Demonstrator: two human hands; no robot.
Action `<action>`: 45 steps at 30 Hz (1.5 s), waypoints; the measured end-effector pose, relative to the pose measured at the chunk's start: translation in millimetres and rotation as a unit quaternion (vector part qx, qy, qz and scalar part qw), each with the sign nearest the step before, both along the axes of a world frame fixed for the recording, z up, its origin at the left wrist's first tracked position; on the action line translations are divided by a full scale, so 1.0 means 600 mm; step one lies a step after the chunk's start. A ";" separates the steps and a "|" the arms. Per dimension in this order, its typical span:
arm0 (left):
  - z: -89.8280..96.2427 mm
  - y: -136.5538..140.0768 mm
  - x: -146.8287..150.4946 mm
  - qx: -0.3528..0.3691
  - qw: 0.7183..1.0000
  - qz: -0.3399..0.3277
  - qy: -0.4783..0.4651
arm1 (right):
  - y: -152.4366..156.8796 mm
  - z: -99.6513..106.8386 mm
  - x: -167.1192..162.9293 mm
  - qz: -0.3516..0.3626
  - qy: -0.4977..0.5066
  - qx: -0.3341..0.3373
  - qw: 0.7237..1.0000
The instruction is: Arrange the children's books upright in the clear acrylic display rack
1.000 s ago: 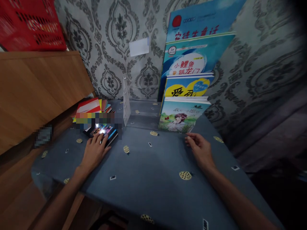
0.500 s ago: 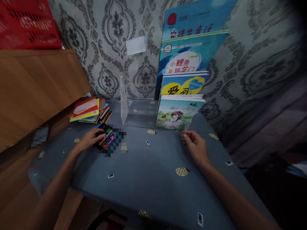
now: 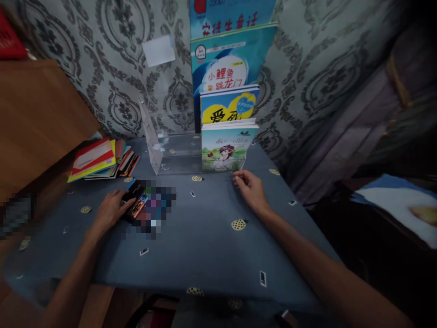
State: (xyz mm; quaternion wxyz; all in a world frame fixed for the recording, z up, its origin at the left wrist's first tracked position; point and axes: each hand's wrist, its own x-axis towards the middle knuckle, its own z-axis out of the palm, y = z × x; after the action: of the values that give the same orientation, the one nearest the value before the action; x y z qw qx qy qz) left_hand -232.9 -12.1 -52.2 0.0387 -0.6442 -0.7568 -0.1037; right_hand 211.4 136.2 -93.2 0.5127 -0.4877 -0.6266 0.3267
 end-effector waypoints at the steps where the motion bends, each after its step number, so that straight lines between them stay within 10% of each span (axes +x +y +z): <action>1: -0.001 0.001 0.010 0.001 1.000 -0.006 0.000 | 0.000 -0.001 0.000 0.000 -0.008 0.002 1.000; 33: 0.019 0.009 0.328 -0.003 0.982 -0.141 0.125 | -0.014 0.039 0.021 0.091 -0.209 0.047 0.973; 45: -0.012 0.066 0.369 0.031 0.947 -0.316 0.048 | -0.066 0.089 0.027 0.186 -0.301 -0.034 0.935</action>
State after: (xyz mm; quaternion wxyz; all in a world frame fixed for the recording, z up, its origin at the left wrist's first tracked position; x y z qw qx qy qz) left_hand -11.6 27.3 -59.3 0.0601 -0.8528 -0.5084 -0.1030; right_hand 227.7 96.8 -39.6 0.2130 -0.4555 -0.8194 0.2752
